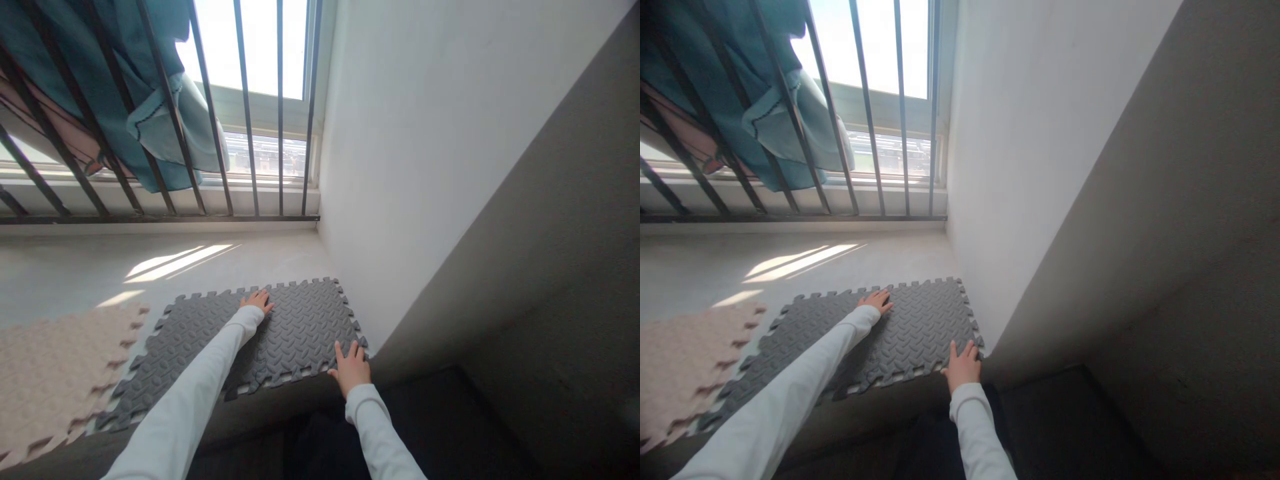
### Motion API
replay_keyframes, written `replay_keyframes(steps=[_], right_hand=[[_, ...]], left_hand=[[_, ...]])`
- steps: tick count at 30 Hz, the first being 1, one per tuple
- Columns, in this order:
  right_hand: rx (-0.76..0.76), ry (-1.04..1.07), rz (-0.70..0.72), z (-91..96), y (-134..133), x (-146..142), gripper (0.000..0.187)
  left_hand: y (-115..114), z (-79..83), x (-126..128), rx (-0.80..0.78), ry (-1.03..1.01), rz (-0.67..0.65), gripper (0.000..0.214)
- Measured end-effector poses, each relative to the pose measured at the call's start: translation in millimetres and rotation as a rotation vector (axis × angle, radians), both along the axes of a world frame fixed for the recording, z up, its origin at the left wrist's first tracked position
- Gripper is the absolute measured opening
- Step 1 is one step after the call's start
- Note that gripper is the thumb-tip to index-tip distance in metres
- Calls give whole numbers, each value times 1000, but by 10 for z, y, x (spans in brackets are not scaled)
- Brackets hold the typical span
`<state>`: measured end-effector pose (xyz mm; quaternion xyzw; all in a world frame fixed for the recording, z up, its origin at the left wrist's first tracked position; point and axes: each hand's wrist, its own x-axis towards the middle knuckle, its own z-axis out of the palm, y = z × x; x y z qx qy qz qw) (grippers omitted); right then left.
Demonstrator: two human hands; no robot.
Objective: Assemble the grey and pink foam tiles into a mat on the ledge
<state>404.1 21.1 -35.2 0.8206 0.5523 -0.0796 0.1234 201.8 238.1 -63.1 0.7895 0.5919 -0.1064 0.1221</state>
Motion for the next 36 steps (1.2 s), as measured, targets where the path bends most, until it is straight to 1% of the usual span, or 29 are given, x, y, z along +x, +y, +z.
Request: replay_keyframes(steps=[3, 5, 7, 10, 12, 14, 16, 18, 21, 23, 26, 29, 31, 33, 36], right_hand=[[21, -10, 9, -4, -6, -1, 62], [24, -10, 10, -1, -6, -5, 62], [14, -4, 5, 10, -3, -11, 62], [2, 8, -5, 35, 2, -20, 62], [-2, 11, -13, 47, 4, -20, 61], [-4, 14, -15, 49, -2, -15, 60], [-2, 23, -17, 38, -22, -12, 59], [1, 48, -27, 28, -65, -25, 59], [11, 115, -65, 55, -178, -95, 59], [53, 163, -86, 122, -283, -172, 59], [153, 205, -82, 276, -460, -296, 57], [214, 231, -70, 439, -616, -391, 54], [235, 249, -78, 535, -689, -439, 52], [242, 266, -81, 617, -732, -482, 52], [232, 292, -67, 686, -745, -542, 52]], left_hand=[[-215, 19, -79, -66, 47, -19, 64], [-450, 31, -171, -93, 80, 2, 74], [-721, 64, -282, -119, 105, 18, 78], [-1131, 151, -432, -134, 110, 6, 72], [-1380, 209, -486, -124, 89, 0, 68], [-1592, 245, -491, -114, 62, 4, 66], [-1749, 259, -457, -114, 36, 16, 64], [-1846, 265, -412, -99, 28, 21, 61], [-1925, 300, -388, -88, 42, 8, 62], [-1980, 347, -429, -96, 42, -1, 63], [-2108, 427, -587, -84, 43, 17, 64], [-2246, 480, -843, -85, 76, 88, 67], [-2305, 501, -1067, -72, 87, 154, 67], [-2326, 518, -1340, -44, 94, 223, 65], [-2300, 541, -1838, 6, 132, 343, 61]])
